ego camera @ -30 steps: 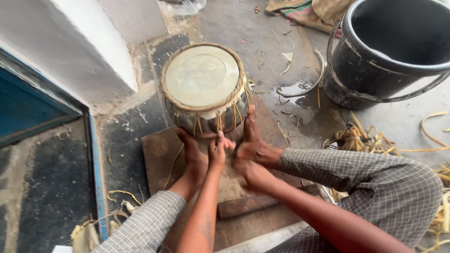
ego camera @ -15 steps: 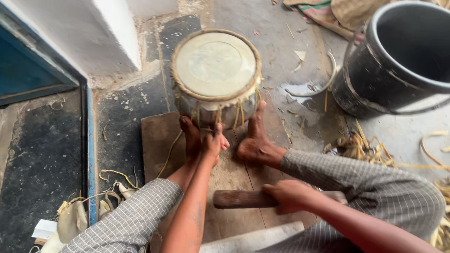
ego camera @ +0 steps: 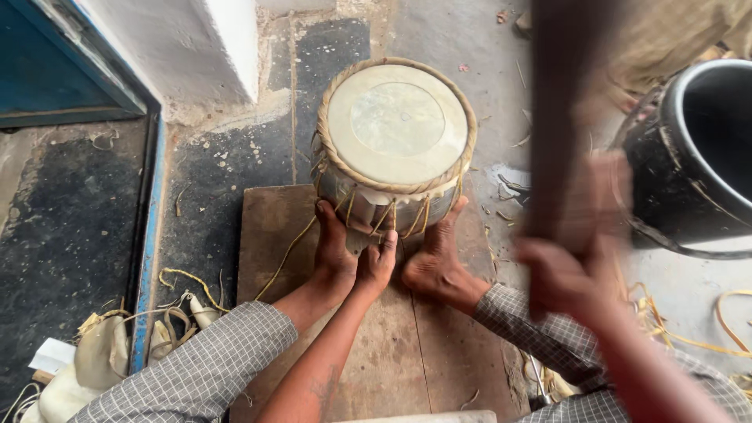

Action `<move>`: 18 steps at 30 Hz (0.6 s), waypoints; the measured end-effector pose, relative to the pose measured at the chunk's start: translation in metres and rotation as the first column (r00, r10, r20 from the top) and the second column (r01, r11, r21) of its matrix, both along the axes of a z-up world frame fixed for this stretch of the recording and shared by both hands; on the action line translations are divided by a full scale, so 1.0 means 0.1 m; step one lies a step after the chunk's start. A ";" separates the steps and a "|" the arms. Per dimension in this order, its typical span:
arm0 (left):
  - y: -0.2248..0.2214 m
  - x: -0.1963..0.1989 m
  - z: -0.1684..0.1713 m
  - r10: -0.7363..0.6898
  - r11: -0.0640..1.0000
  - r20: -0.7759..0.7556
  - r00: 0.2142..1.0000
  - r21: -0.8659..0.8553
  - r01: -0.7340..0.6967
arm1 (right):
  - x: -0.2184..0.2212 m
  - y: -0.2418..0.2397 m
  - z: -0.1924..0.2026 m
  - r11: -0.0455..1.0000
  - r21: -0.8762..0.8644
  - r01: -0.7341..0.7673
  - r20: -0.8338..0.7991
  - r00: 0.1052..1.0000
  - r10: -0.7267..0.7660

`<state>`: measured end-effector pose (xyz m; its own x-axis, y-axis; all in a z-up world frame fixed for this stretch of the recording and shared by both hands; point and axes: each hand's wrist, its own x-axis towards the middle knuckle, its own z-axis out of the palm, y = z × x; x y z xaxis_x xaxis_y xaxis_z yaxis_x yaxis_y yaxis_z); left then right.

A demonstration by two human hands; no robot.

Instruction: The person repairs a drum by hand and using a wooden mallet, tightening the cords around the drum's body and tapping the rim.

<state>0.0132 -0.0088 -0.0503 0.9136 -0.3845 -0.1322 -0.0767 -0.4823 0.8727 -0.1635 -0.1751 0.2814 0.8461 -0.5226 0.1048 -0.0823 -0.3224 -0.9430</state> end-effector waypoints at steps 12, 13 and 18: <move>0.54 0.24 -0.44 -0.385 0.810 -0.396 0.834 -0.578 0.099 | -0.68 0.14 -1.45 0.760 0.025 -0.649 -0.541 0.630 0.557; 0.55 0.21 -0.36 -0.369 0.784 -0.379 0.849 -0.618 0.065 | -0.76 0.16 -1.68 0.708 0.011 -0.707 -0.597 0.563 0.571; 0.35 -0.04 0.17 -0.141 0.713 -0.223 0.965 -0.698 -0.057 | -0.85 0.19 -2.60 0.490 -0.049 -0.871 -0.581 0.423 0.695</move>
<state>0.0090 0.0262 -0.0335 0.8691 -0.4940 -0.0247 0.1779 0.2657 0.9475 -0.2488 -0.1557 0.0210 0.8395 0.3874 -0.3811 0.0094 -0.7115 -0.7026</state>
